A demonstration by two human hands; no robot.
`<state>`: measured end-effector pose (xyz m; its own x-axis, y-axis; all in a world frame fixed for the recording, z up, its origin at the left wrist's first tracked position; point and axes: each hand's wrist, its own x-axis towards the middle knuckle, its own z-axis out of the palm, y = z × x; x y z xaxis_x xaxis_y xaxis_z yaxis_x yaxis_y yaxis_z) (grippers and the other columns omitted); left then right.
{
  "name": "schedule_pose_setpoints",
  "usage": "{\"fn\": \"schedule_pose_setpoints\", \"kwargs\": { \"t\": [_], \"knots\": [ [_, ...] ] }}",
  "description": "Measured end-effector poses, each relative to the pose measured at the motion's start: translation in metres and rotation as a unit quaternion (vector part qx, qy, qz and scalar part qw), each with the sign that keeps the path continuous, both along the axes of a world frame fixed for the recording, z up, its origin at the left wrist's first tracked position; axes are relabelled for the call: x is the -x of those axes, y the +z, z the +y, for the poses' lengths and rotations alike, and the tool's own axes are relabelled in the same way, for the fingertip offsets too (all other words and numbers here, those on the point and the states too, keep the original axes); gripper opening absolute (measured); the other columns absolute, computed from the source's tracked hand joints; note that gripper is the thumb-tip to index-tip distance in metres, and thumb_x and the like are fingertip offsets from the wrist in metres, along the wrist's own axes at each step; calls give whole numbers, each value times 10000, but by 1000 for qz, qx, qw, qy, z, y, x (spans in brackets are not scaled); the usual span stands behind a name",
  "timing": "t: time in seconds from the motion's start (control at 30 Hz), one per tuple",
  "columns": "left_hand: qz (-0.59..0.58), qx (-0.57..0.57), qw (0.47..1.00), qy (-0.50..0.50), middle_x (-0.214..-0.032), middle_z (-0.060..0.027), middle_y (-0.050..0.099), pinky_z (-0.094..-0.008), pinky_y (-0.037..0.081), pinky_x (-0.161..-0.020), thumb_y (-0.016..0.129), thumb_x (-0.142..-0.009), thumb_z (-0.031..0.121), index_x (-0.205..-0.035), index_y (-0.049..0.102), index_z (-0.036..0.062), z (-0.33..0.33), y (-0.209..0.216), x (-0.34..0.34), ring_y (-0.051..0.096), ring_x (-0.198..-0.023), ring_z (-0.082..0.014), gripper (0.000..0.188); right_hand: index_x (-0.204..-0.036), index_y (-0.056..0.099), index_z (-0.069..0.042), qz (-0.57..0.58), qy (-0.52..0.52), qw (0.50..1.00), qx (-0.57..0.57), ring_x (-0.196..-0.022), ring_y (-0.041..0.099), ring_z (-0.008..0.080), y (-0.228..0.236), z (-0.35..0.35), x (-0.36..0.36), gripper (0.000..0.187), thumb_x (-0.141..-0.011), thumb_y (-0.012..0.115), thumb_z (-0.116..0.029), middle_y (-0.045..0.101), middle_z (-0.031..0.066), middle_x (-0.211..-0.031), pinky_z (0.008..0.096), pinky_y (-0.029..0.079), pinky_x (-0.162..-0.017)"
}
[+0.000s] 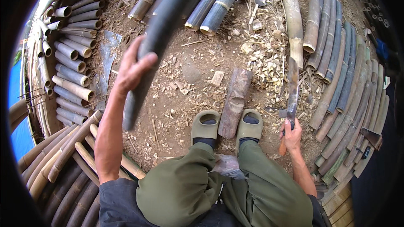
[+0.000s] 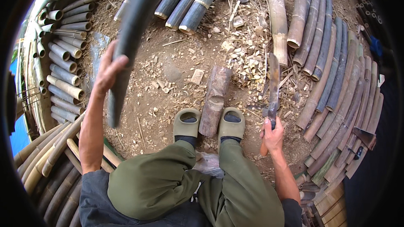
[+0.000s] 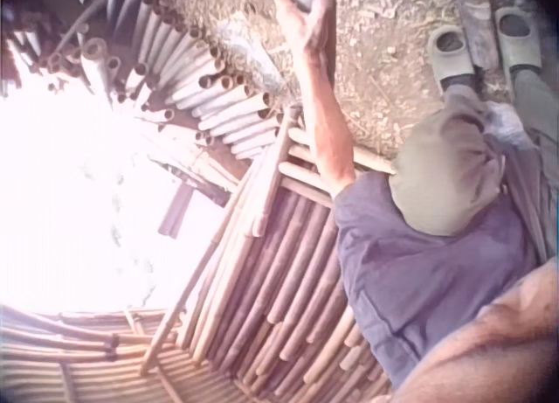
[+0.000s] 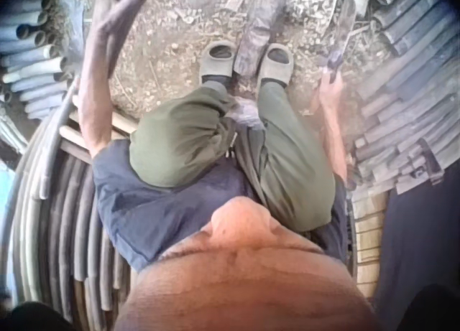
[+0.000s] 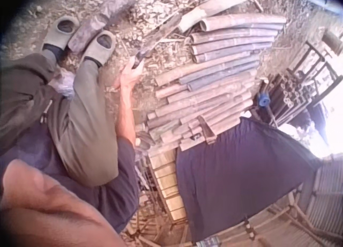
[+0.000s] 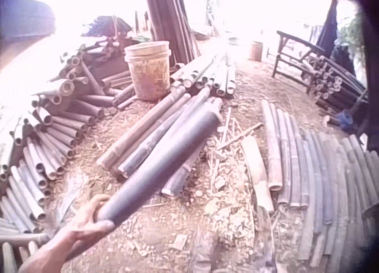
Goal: The person uses a blade to shave the outer bark and nodes off bamboo stalks, handling them one at a time and rotating them on a wooden block.
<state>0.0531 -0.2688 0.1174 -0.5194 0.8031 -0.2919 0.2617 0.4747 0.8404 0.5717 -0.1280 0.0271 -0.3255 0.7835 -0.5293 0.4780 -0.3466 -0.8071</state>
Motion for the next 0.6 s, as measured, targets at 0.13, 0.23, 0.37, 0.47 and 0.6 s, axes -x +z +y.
{"fn": "schedule_pose_setpoints", "kwargs": {
  "t": [0.13,0.23,0.37,0.47,0.6],
  "knots": [
    [-150,-194,957,156,-779,-184,694,-350,599,-660,763,-813,474,-1169,539,-73,20,12,-16,694,-669,-232,690,-1065,544,-19,-4,15,1000,23,-512,552,91,5,-6,13,188,-1018,574,-198,565,12,-691,252,457,-461],
    [-219,-223,885,346,-903,-186,656,-435,602,-767,764,-774,451,-1208,517,-60,17,-23,-30,692,-777,-279,715,-1071,557,-16,-5,46,999,22,-521,560,80,1,-11,14,191,-1006,589,-193,572,5,-676,245,462,-473],
    [-234,-167,794,535,-1081,-144,566,-503,553,-894,768,-767,447,-1256,495,2,-9,-119,-43,602,-1070,-306,715,-1090,571,-8,-41,87,995,-4,-537,585,103,3,-21,19,240,-967,642,-201,599,28,-661,289,468,-498],
    [-332,-195,749,539,-1163,-131,550,-498,526,-932,770,-796,389,-1285,480,-6,-40,-172,-54,555,-1147,-296,692,-1141,574,-3,-90,180,974,-102,-563,614,206,7,-21,21,321,-941,667,-236,607,94,-680,363,479,-529],
    [-248,-108,760,592,-1246,-155,538,-508,448,-1035,800,-805,317,-1357,437,-46,-45,-170,-70,548,-1162,-317,754,-1165,562,5,-110,268,940,-179,-720,693,355,19,-21,45,351,-953,656,-259,663,205,-873,428,549,-627]
  ]
}}
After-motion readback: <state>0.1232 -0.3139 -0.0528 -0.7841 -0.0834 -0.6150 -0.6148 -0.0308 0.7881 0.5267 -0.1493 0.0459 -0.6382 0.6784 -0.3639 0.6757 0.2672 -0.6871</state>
